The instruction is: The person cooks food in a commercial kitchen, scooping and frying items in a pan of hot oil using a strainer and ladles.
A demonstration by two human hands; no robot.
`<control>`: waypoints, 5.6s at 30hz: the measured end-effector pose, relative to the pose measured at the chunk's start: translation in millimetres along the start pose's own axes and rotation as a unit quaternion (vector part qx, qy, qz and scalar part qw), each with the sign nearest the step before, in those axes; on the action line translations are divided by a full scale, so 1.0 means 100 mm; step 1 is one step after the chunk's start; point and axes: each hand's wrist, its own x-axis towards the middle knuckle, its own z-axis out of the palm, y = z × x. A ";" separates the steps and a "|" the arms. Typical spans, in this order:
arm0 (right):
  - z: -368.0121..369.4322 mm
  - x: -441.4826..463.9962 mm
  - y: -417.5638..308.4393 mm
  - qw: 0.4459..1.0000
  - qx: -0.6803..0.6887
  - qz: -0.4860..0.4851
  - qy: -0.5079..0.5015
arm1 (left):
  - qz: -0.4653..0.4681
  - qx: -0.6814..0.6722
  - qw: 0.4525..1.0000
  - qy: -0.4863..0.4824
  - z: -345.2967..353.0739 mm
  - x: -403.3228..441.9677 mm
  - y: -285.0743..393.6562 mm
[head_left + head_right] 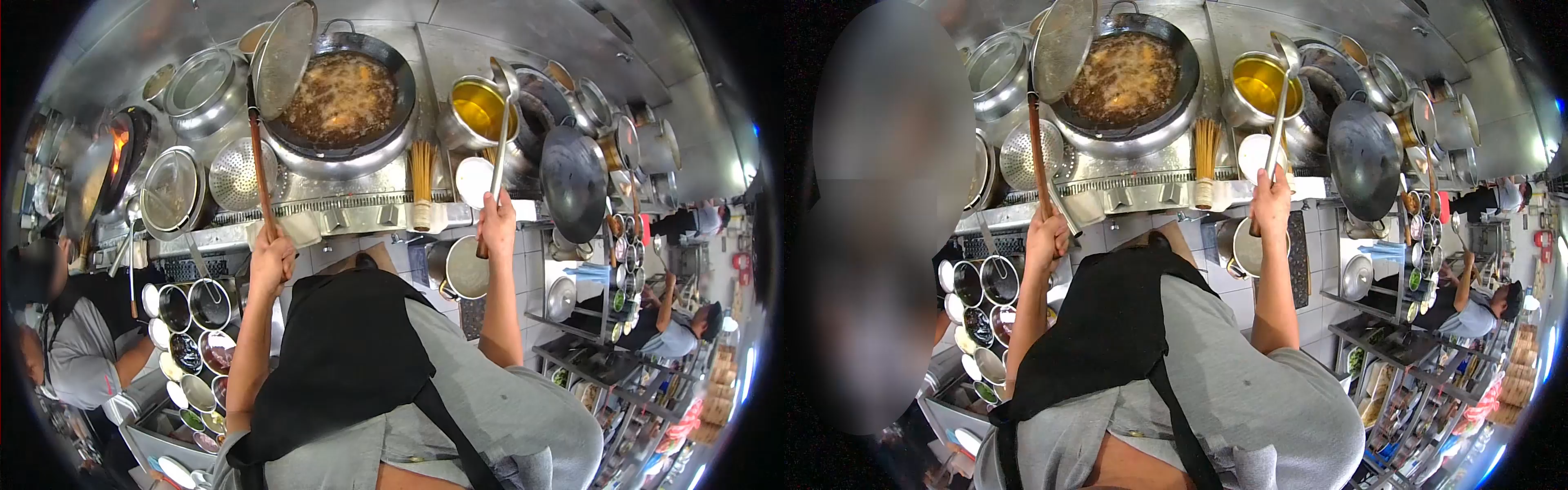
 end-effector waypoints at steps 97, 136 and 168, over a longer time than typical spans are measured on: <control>-0.23 0.13 -0.19 0.586 0.747 0.217 -0.230 | 0.017 -0.204 0.979 -0.017 -0.30 -0.75 0.74; 2.83 -1.23 1.79 0.877 -0.326 -0.164 -0.313 | -0.060 -0.281 0.945 -0.157 -0.60 -0.60 0.59; 0.95 1.62 -0.08 0.835 -0.007 0.182 -0.519 | -0.128 0.131 0.969 0.164 -1.13 -0.55 -2.26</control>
